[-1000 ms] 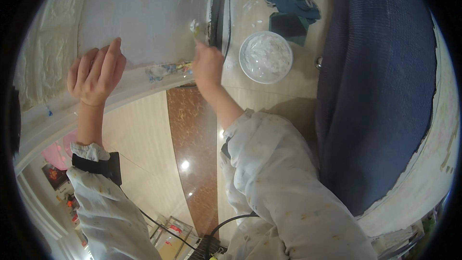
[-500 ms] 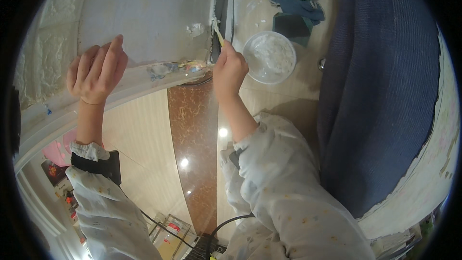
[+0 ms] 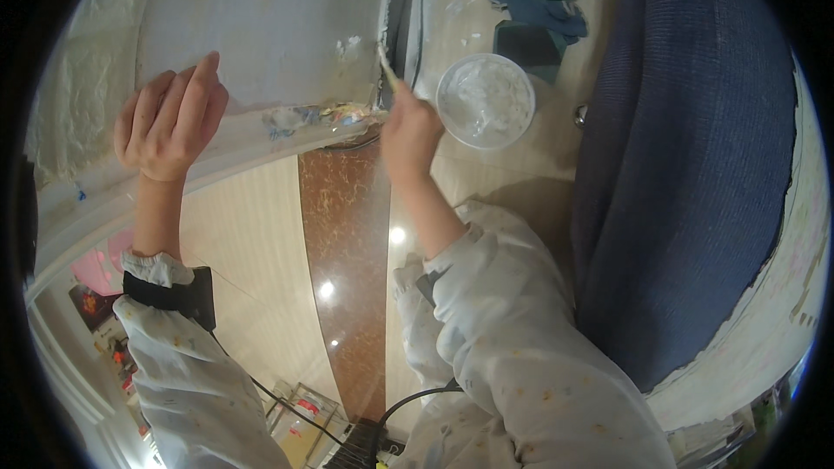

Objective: Applying white repair putty to a damaged wall edge using a spatula.

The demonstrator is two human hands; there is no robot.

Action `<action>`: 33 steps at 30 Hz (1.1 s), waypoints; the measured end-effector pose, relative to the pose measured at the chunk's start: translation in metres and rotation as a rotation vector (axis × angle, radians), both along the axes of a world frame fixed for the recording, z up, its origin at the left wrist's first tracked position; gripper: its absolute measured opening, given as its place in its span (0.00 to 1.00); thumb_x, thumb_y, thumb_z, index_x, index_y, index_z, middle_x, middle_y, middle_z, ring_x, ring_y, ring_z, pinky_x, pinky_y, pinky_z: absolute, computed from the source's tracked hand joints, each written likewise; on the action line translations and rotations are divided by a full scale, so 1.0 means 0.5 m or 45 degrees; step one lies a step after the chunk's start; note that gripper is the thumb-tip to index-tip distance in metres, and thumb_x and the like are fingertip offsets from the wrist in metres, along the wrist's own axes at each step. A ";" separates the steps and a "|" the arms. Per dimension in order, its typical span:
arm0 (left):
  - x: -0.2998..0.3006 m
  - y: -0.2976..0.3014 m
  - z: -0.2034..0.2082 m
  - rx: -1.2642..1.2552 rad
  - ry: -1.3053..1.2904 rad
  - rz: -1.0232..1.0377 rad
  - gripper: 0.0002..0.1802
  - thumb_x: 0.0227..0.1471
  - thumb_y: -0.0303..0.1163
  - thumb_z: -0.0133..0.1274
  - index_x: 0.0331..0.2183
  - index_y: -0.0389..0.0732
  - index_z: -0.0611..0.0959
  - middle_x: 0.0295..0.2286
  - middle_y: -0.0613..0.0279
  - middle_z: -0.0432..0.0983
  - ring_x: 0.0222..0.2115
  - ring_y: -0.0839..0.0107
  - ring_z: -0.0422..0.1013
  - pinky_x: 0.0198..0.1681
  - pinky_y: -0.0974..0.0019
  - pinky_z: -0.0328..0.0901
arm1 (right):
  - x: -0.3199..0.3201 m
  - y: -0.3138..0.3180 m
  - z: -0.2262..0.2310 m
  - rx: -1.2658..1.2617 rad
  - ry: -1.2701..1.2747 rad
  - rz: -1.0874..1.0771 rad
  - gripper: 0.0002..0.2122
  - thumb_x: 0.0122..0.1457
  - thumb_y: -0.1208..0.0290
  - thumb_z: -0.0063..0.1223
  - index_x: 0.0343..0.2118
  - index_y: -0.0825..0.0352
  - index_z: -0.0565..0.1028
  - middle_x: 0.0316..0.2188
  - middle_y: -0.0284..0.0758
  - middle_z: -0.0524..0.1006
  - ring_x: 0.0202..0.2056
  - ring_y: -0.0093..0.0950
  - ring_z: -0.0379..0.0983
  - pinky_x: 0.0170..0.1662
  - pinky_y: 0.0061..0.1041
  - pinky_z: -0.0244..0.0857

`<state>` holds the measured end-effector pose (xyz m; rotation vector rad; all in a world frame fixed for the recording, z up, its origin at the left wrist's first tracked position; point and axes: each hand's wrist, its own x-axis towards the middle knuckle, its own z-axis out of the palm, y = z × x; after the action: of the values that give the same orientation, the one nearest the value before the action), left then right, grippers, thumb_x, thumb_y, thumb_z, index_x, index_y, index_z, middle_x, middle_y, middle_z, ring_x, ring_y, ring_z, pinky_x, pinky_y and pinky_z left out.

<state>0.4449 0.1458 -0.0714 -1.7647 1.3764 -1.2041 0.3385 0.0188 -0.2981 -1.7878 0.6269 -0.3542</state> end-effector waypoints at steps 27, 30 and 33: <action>-0.002 -0.003 -0.012 -0.005 0.005 0.009 0.11 0.38 0.30 0.52 0.27 0.59 0.81 0.17 0.85 0.70 0.23 0.86 0.70 0.30 0.80 0.59 | 0.076 0.005 -0.019 0.128 -0.294 0.256 0.09 0.51 0.80 0.49 0.35 0.70 0.77 0.24 0.48 0.76 0.27 0.46 0.74 0.35 0.39 0.66; 0.001 -0.004 -0.007 -0.018 -0.021 -0.018 0.10 0.38 0.30 0.52 0.26 0.59 0.81 0.17 0.85 0.70 0.23 0.86 0.70 0.29 0.80 0.59 | 0.046 -0.016 -0.031 0.236 -0.356 0.286 0.09 0.51 0.80 0.50 0.35 0.69 0.78 0.24 0.48 0.76 0.27 0.44 0.74 0.34 0.36 0.67; 0.006 0.006 -0.009 -0.031 -0.032 -0.039 0.11 0.38 0.30 0.52 0.26 0.59 0.81 0.17 0.84 0.70 0.23 0.87 0.70 0.28 0.80 0.58 | 0.029 -0.052 -0.039 0.305 -0.232 0.056 0.09 0.51 0.79 0.51 0.36 0.69 0.78 0.24 0.47 0.77 0.27 0.43 0.75 0.34 0.34 0.68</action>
<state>0.4478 0.1488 -0.0759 -1.7449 1.3842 -1.2603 0.3530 -0.0073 -0.3175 -1.5188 0.4794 -0.3900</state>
